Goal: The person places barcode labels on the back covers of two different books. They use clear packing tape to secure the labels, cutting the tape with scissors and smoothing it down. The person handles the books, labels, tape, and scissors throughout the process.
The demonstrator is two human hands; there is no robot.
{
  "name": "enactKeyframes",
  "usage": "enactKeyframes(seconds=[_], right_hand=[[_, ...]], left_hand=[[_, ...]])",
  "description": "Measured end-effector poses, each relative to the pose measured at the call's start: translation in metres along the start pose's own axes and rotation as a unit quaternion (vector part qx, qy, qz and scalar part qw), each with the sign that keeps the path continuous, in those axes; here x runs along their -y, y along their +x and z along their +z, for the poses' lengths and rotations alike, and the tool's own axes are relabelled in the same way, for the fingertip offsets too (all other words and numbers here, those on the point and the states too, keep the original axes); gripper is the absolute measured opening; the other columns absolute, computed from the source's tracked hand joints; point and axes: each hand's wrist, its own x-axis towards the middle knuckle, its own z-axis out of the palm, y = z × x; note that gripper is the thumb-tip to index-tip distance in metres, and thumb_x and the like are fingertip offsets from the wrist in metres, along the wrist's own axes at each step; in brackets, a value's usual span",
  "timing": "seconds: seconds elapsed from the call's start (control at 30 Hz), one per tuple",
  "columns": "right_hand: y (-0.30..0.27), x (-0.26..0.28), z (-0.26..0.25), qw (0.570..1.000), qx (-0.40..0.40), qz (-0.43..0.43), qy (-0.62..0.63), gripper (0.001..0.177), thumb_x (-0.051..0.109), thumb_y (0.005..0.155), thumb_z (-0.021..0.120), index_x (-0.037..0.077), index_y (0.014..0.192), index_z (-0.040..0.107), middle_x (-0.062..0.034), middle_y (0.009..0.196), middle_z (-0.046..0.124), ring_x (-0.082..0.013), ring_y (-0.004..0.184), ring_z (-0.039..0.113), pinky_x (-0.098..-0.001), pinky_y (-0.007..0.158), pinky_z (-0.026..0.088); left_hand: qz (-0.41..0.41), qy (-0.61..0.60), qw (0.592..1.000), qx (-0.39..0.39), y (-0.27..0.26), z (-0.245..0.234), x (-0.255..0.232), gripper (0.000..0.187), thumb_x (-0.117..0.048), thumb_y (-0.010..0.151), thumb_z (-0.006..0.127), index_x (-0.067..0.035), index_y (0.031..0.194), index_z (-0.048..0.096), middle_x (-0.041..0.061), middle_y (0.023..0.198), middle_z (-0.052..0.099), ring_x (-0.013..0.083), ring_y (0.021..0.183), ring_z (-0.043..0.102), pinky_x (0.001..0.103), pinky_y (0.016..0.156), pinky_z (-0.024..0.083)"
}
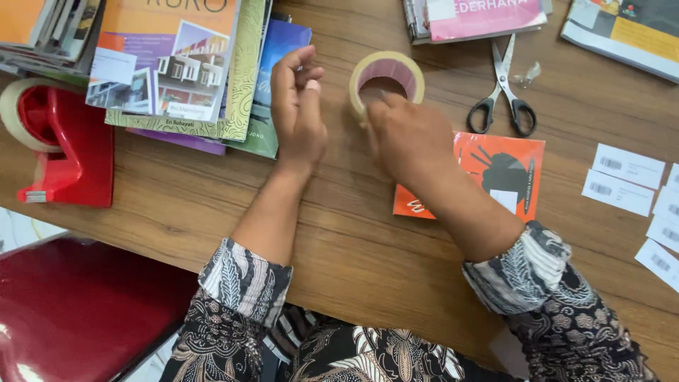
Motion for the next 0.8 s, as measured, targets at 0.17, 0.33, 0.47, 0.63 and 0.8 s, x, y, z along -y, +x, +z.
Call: enactKeyframes(seconds=[0.17,0.33,0.47,0.63,0.8], right_hand=[[-0.023,-0.023,-0.055,0.993,-0.037,-0.003,0.113,0.014,0.017,0.098,0.067,0.009,0.109,0.067,-0.0103,0.102,0.069,-0.0357,0.088,0.065,-0.0489,0.065,0.050],[-0.105,-0.043,-0.099,0.942,-0.138,-0.011,0.306,0.011,0.003,0.105,0.060,-0.002,0.095,0.058,-0.0112,0.090,0.057,-0.0285,0.082,0.050,-0.0379,0.078,0.041],[-0.176,-0.079,-0.066,0.873,-0.248,0.053,0.418,0.021,0.010,0.096,0.066,-0.010,0.102,0.064,-0.0213,0.098,0.062,-0.0342,0.084,0.063,-0.0386,0.080,0.051],[-0.192,-0.088,-0.076,0.874,-0.319,0.036,0.364,0.032,0.017,0.096,0.066,-0.015,0.101,0.064,-0.0246,0.092,0.063,-0.0290,0.069,0.058,-0.0352,0.063,0.048],[-0.185,-0.083,-0.075,0.889,-0.380,0.007,0.254,0.071,0.043,0.082,0.086,-0.012,0.121,0.067,-0.0235,0.104,0.065,-0.0213,0.069,0.055,-0.0322,0.061,0.053]], left_hand=[[0.006,0.029,0.998,0.063,-0.013,0.007,-0.038,0.040,-0.019,0.098,0.050,-0.010,0.138,0.053,0.007,0.134,0.055,0.0199,0.116,0.062,0.031,0.102,0.052],[-0.036,-0.025,0.989,0.145,-0.043,0.037,-0.081,0.052,-0.028,0.095,0.060,-0.016,0.145,0.049,0.006,0.145,0.055,0.0230,0.134,0.060,0.038,0.115,0.050],[0.044,-0.121,0.960,0.247,-0.072,0.083,-0.094,0.081,-0.058,0.087,0.072,-0.008,0.147,0.052,0.015,0.151,0.051,0.0327,0.145,0.051,0.048,0.121,0.043],[0.076,-0.131,0.950,0.274,-0.102,0.127,-0.100,0.079,-0.042,0.084,0.086,-0.003,0.145,0.053,0.019,0.151,0.053,0.0367,0.146,0.051,0.049,0.126,0.041],[-0.038,-0.212,0.942,0.257,-0.116,0.122,-0.102,0.071,-0.025,0.092,0.084,0.003,0.145,0.047,0.021,0.155,0.047,0.0306,0.145,0.050,0.045,0.112,0.053]])
